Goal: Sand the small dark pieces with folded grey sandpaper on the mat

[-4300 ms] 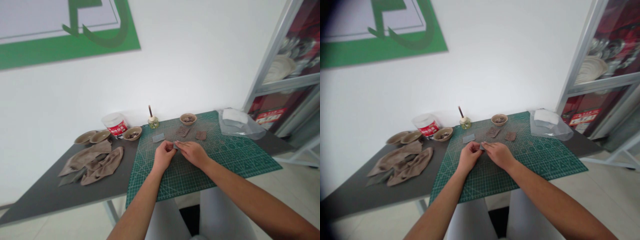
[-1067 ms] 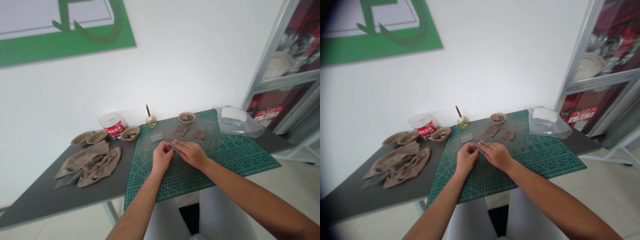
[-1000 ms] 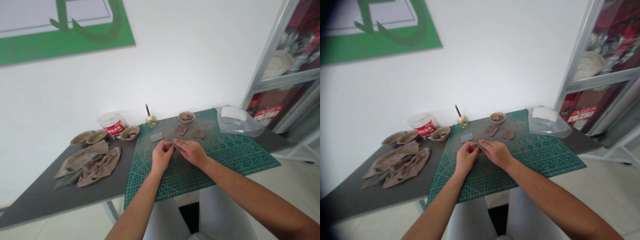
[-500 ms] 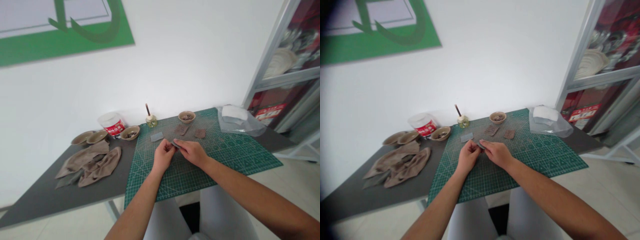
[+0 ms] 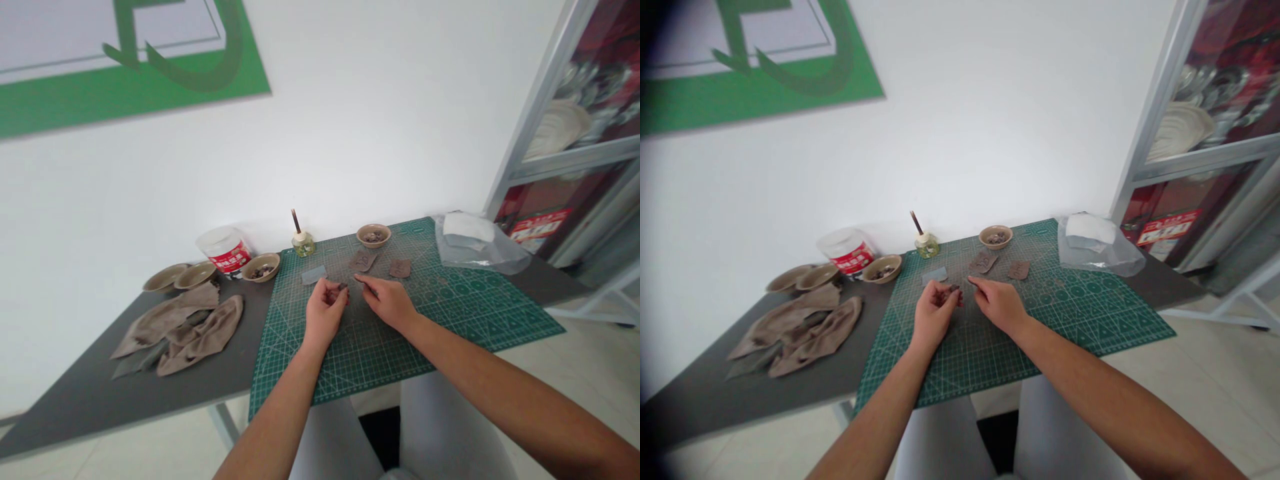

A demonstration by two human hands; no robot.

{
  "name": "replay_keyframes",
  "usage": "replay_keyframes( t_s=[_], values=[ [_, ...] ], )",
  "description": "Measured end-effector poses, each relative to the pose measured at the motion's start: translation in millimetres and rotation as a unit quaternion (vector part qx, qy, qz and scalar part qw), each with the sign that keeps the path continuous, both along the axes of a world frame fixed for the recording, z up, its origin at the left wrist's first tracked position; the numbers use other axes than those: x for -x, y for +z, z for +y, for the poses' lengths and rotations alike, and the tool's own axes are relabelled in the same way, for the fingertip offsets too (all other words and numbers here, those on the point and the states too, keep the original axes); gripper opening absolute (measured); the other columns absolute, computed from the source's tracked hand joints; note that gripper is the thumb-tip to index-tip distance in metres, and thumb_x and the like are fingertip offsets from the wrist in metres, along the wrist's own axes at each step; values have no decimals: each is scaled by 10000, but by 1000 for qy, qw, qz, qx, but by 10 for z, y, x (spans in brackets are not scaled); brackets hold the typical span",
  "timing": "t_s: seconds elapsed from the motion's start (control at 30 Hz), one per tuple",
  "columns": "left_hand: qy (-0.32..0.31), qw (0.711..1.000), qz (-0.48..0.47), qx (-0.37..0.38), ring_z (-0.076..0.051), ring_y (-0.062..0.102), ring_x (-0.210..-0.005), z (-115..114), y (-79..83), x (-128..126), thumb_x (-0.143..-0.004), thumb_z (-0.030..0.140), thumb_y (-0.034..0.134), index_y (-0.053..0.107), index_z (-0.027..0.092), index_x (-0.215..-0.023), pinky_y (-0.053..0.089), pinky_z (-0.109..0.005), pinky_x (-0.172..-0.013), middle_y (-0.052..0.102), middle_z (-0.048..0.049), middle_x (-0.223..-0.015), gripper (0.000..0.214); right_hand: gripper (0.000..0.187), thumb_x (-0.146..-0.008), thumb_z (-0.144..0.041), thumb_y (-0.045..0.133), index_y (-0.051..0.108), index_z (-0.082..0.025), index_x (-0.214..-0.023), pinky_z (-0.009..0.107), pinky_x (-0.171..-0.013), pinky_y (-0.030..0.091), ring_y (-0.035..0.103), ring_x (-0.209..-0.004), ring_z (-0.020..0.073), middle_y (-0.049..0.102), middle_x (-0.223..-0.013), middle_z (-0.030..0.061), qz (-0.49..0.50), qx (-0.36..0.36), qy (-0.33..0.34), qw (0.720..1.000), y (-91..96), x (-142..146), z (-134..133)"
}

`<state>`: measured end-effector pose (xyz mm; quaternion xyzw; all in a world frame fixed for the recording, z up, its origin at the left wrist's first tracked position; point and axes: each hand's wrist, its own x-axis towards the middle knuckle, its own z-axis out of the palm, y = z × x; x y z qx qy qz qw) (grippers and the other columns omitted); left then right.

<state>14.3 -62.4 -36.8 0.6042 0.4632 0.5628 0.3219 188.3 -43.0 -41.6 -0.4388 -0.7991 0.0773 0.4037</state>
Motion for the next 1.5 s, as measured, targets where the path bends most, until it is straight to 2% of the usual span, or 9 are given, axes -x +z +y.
replay_keyframes(
  t_s=[0.1,0.17,0.4,0.57,0.77,1.03,1.17,1.33,1.5],
  values=[
    [17,1000,18,-6,-115,595,-715,18,-12,18,-782,261,640,522,185,-802,458,-223,-638,603,0,-852,142,348,-874,-209,532,619,-236,-1210,276,-764,509,688,-839,186,730,-994,34,27,-4,-9,1000,17,-9,-23],
    [3,1000,23,6,-111,582,-694,23,-16,24,-780,251,638,538,183,-812,448,-217,-628,603,8,-808,125,342,-871,-207,538,620,-237,-1201,269,-759,504,687,-829,181,731,-978,31,39,-10,-9,999,20,-11,-36],
    [-1,997,71,24,-106,539,-632,3,18,14,-761,240,638,563,173,-764,418,-211,-599,587,31,-687,101,389,-879,-179,520,589,-232,-1259,300,-875,498,666,-982,189,682,-1161,38,-8,-43,71,997,-6,-1,-51],
    [7,995,95,17,-107,525,-630,-1,20,22,-762,246,640,553,176,-723,420,-216,-606,571,37,-669,118,407,-880,-176,514,578,-222,-1280,319,-882,508,668,-987,196,676,-1175,45,-7,-29,74,997,-7,3,-63],
    [19,994,108,-12,-127,577,-738,12,22,31,-779,248,633,568,177,-751,448,-241,-684,637,-10,-839,100,350,-879,-215,527,636,-240,-1211,294,-825,533,692,-919,192,714,-1087,37,67,32,75,994,33,-5,-38],
    [34,991,125,-22,-123,550,-710,7,22,36,-799,272,615,527,182,-721,438,-240,-681,597,1,-785,148,336,-885,-236,518,613,-227,-1207,320,-857,529,671,-978,198,697,-1119,40,212,127,145,958,43,-42,24],
    [42,995,79,-38,-118,569,-740,5,30,37,-793,257,614,532,182,-775,457,-238,-681,608,-28,-944,113,390,-840,-237,573,558,-202,-1228,329,-780,536,675,-852,195,714,-980,46,197,170,114,959,2,-20,66],
    [48,992,108,-43,-124,573,-727,11,20,43,-766,190,606,570,187,-822,461,-241,-691,600,1,-817,66,461,-750,-231,674,576,-192,-1199,403,-914,453,579,-1007,245,647,-1095,103,127,29,-5,992,52,-21,51],
    [10,984,175,-32,-133,581,-738,13,10,41,-770,189,596,598,194,-838,458,-249,-701,620,3,-795,68,262,-824,-262,625,643,-219,-1082,292,-763,488,623,-828,165,685,-958,38,99,101,129,982,98,-44,19]
  ],
)
